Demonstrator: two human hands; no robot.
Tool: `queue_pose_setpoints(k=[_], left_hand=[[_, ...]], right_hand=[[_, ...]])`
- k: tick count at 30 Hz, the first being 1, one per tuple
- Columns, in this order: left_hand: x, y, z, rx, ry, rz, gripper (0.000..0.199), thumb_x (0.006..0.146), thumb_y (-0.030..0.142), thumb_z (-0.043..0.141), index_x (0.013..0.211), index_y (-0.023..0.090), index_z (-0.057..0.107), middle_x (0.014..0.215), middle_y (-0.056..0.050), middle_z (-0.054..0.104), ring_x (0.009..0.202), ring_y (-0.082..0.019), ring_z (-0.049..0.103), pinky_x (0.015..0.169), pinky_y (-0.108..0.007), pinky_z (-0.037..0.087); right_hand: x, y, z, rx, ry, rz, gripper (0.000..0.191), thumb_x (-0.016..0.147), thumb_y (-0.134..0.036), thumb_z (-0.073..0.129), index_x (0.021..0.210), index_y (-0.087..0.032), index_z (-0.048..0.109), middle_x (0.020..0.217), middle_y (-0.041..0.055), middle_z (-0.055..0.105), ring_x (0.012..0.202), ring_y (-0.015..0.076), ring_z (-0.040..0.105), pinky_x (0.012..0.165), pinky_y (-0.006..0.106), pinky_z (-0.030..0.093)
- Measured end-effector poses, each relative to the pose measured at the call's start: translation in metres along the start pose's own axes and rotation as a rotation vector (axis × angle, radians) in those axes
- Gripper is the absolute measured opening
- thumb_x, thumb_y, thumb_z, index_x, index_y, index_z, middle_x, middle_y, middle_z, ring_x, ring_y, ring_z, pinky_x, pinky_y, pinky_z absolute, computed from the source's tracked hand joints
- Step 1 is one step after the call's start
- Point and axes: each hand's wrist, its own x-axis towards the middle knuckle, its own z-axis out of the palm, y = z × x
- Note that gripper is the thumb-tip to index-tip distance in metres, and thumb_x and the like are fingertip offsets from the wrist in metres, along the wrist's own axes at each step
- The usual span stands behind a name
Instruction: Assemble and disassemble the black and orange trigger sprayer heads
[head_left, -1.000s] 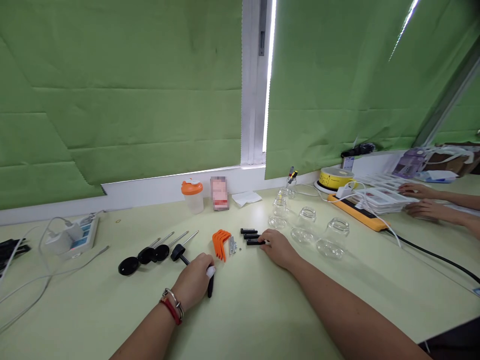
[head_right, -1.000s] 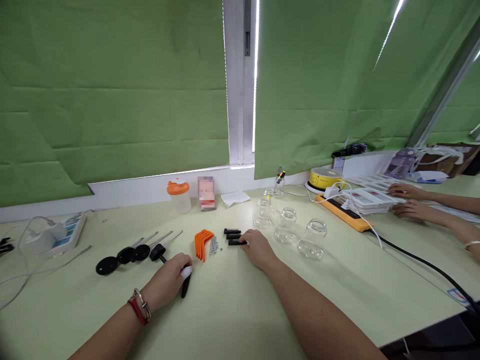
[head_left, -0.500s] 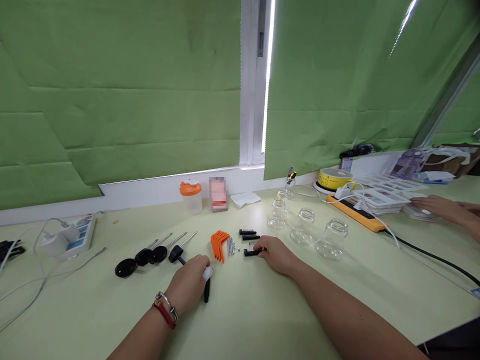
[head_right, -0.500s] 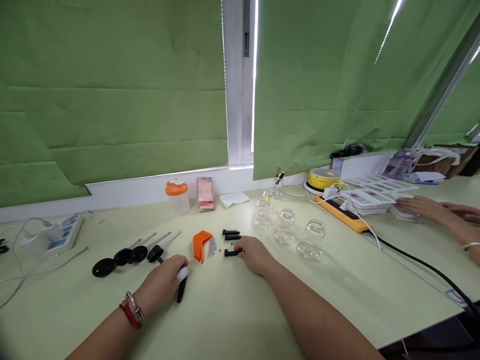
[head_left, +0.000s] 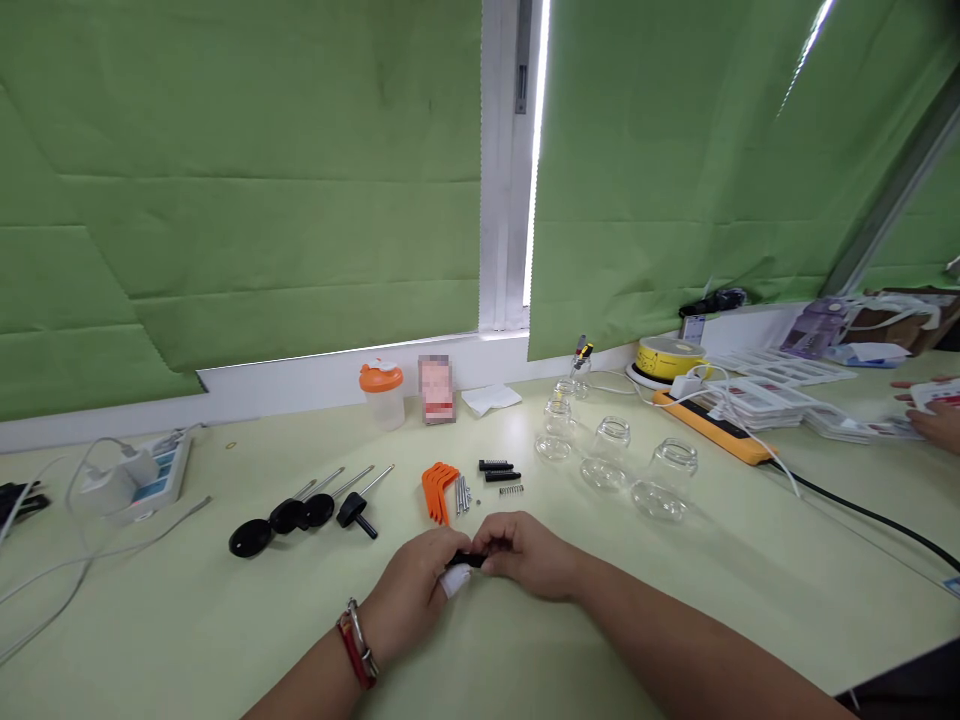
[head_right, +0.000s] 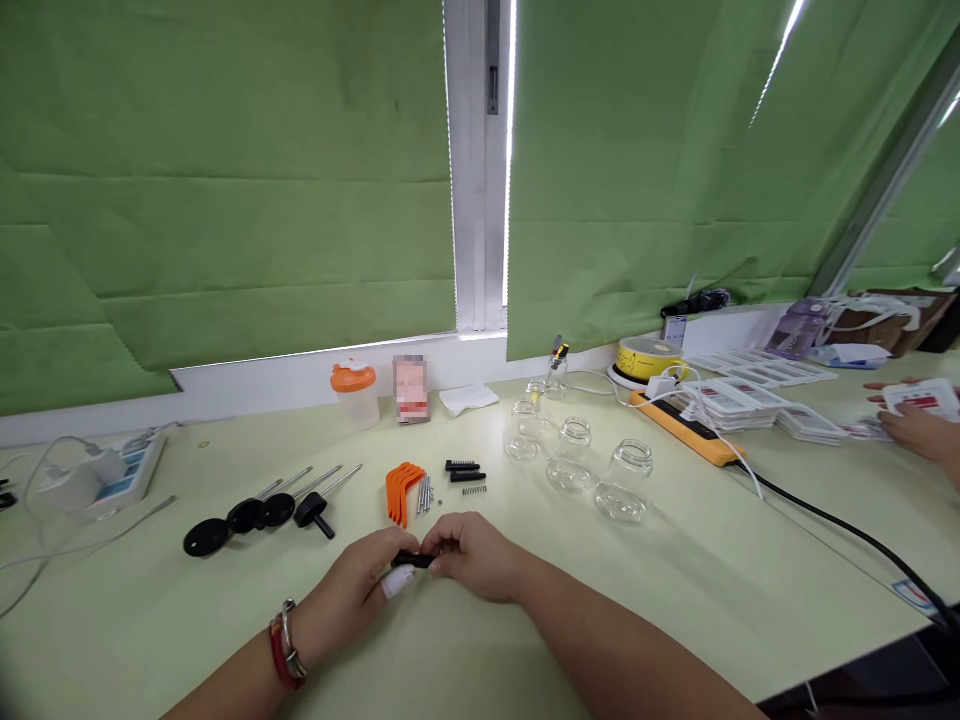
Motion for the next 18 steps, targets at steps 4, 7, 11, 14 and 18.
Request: queue_pose_setpoints(k=[4,7,11,14,18], left_hand=[[0.001,0.001,-0.003,-0.107,0.068,-0.12,0.01,0.082,0.024,0.048,0.087,0.02,0.055,0.078,-0.001,0.059,0.069,-0.014,0.051,0.063,-0.024,0.041],[0.001,0.002,-0.005,-0.145,0.084,-0.172,0.008,0.08,0.026,0.051,0.083,0.019,0.054,0.07,0.001,0.055,0.062,-0.012,0.045,0.057,-0.022,0.037],[0.001,0.003,-0.003,-0.2,0.032,-0.21,0.011,0.078,0.028,0.053,0.081,0.018,0.055,0.069,0.002,0.052,0.061,-0.011,0.043,0.055,-0.021,0.035],[0.001,0.002,0.0,-0.219,0.007,-0.226,0.013,0.078,0.029,0.053,0.081,0.018,0.056,0.068,0.002,0.051,0.061,-0.011,0.043,0.055,-0.021,0.036],[0.002,-0.001,-0.001,-0.224,0.007,-0.233,0.012,0.077,0.029,0.053,0.081,0.018,0.056,0.067,0.002,0.051,0.06,-0.011,0.043,0.055,-0.021,0.036]], right_hand=[[0.004,0.001,-0.005,-0.201,0.119,-0.131,0.017,0.073,-0.014,0.061,0.088,-0.02,0.066,0.087,0.0019,0.064,0.079,0.0151,0.058,0.073,0.028,0.047],[0.013,0.01,-0.025,-0.451,0.38,-0.212,0.018,0.078,-0.012,0.054,0.088,-0.02,0.067,0.099,0.0062,0.064,0.097,0.0198,0.054,0.089,0.035,0.041],[0.023,0.025,-0.047,-0.639,0.45,-0.143,0.024,0.078,-0.008,0.052,0.089,-0.02,0.068,0.098,0.0048,0.066,0.095,0.0205,0.053,0.086,0.035,0.04],[0.026,0.031,-0.049,-0.722,0.389,-0.084,0.024,0.077,-0.008,0.052,0.089,-0.021,0.069,0.095,0.0031,0.068,0.091,0.02,0.055,0.084,0.034,0.039],[0.025,0.026,-0.042,-0.792,0.303,-0.033,0.023,0.08,-0.01,0.048,0.083,-0.021,0.069,0.088,0.0031,0.067,0.084,0.018,0.056,0.079,0.031,0.037]])
